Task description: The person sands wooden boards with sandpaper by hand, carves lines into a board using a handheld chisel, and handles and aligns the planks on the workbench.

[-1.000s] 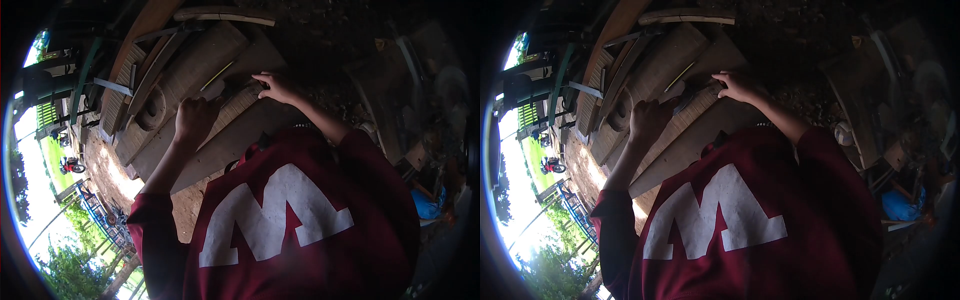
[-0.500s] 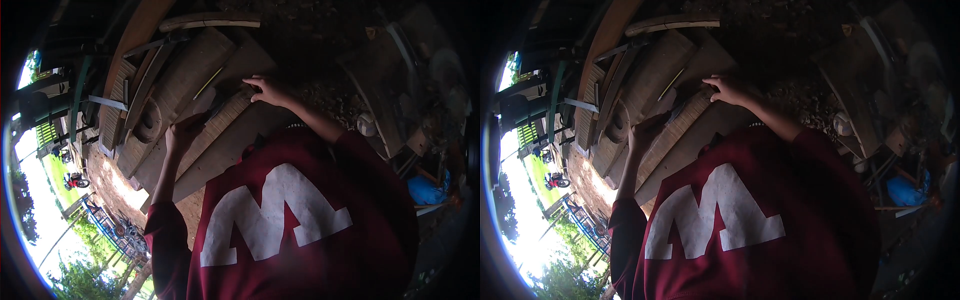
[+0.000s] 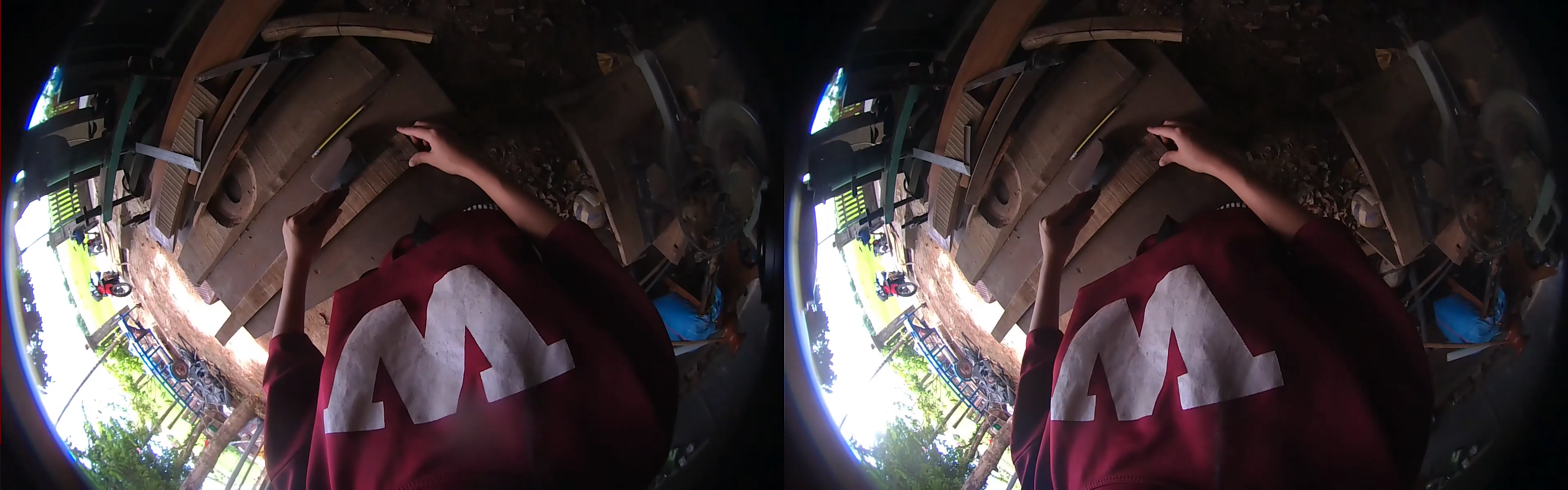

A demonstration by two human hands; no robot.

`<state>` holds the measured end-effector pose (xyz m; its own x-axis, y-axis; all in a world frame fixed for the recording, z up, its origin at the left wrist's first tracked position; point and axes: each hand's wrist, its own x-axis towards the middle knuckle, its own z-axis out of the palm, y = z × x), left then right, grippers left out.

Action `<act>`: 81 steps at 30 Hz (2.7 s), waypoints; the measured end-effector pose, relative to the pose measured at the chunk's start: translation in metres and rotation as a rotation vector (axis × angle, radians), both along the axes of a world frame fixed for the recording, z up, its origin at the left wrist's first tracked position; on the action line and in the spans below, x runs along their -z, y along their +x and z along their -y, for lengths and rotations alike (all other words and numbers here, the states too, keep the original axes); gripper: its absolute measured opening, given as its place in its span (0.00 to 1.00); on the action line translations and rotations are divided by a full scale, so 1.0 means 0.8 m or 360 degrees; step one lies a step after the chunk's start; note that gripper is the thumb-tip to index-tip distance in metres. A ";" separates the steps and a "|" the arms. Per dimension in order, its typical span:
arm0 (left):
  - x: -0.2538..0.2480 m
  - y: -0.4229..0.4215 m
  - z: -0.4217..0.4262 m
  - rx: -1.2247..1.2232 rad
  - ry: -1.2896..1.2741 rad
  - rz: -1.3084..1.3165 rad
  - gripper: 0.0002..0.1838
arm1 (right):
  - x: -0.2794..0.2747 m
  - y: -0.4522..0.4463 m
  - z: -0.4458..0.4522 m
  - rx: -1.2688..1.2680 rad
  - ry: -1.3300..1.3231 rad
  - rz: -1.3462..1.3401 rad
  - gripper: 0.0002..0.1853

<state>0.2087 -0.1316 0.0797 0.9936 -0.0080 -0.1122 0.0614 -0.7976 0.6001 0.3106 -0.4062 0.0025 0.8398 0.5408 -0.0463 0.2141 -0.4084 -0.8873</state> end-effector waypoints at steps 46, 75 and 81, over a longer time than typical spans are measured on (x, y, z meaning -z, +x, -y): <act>-0.144 0.132 0.124 0.0456 0.0942 -0.0525 0.10 | 0.012 0.004 0.000 -0.0046 0.0122 0.0009 0.33; -0.068 0.039 0.029 -0.0115 0.0153 0.0035 0.18 | -0.102 0.053 -0.057 -0.0250 0.0267 -0.0200 0.23; -0.070 0.056 0.033 -0.0345 -0.0024 0.0555 0.20 | -0.115 0.025 -0.144 -0.1306 -0.0037 0.0270 0.35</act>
